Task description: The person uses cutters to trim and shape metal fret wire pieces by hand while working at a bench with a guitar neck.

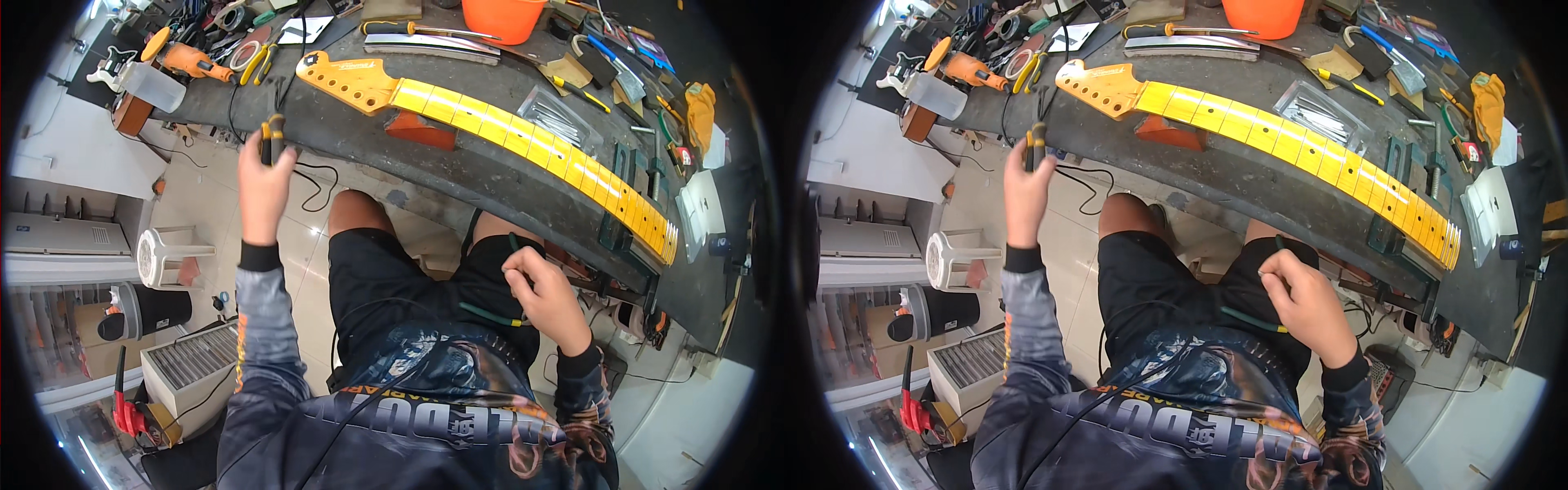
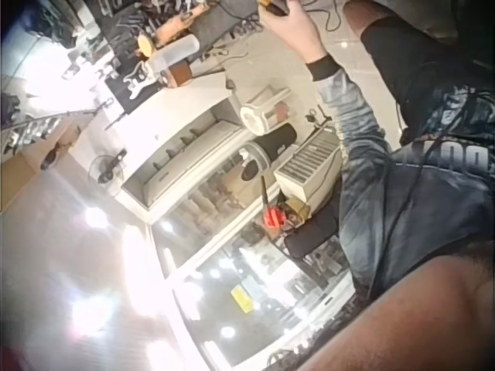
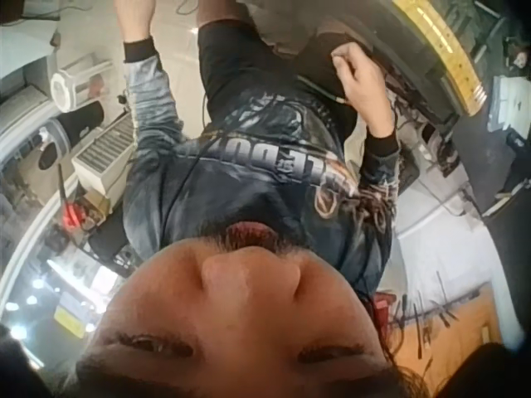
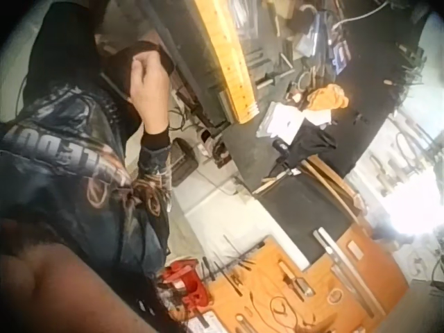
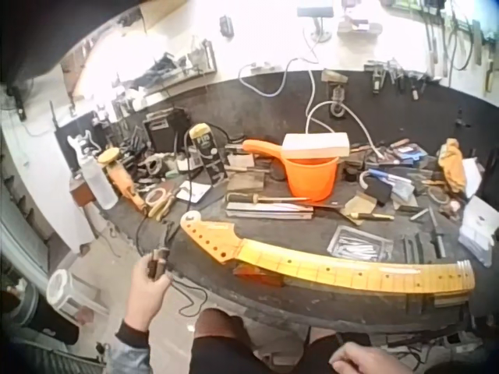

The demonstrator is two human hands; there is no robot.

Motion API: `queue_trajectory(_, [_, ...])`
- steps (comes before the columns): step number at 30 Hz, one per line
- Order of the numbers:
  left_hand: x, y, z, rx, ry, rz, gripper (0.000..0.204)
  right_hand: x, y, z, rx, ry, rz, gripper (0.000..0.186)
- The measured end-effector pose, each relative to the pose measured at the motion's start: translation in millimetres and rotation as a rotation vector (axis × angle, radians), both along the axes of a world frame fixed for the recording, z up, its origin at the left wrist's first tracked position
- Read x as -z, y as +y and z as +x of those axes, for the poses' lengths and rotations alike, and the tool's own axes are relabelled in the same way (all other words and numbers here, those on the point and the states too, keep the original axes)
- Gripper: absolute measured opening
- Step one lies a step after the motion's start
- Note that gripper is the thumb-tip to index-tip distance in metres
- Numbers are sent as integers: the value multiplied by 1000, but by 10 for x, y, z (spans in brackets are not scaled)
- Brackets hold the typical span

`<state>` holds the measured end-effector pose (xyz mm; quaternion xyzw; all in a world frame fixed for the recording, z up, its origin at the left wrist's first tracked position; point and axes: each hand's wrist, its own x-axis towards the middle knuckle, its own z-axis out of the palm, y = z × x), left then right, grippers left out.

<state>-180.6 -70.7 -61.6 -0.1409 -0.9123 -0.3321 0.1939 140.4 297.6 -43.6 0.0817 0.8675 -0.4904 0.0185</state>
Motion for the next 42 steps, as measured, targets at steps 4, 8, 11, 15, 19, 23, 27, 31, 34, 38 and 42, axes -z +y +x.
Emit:
queue_trajectory(4, [-197, 207, -523, -37, 114, -141, 63, 26, 126, 175, 112, -110, -125, 11])
queue_trajectory(8, [-415, 402, -131, -130, 402, -438, 45, 91, 261, 445, 211, -122, -247, 9])
queue_trajectory(11, [-281, 865, 717, 333, 378, 67, 10, 78, 294, 579, 296, -134, -316, 7])
queue_trajectory(15, [108, 1661, 1750, 1363, -206, -220, 58, 15, 394, 626, 342, -133, -420, 7])
queue_trajectory(19, [503, 1976, 1814, 1412, -299, -620, 122, -170, 416, 537, 341, -60, -525, 8])
queue_trajectory(23, [557, 2037, 1764, 1458, -251, -590, 131, -234, 371, 584, 348, -15, -615, 7])
queue_trajectory(27, [494, 2166, 1758, 1430, -273, -616, 115, -236, 258, 589, 309, 124, -669, 6])
queue_trajectory(31, [478, 2374, 1805, 1387, -219, -767, 95, -316, 200, 595, 217, 234, -466, 6])
queue_trajectory(34, [838, 2414, 1801, 1408, -130, -698, 87, -368, 167, 642, 223, 278, -489, 7])
queue_trajectory(38, [1000, 2147, 1660, 1413, -122, -475, 89, -417, 128, 697, 272, 312, -684, 10])
queue_trajectory(42, [971, 1607, 1473, 1249, -207, -409, 85, -489, 94, 699, 312, 267, -743, 10])
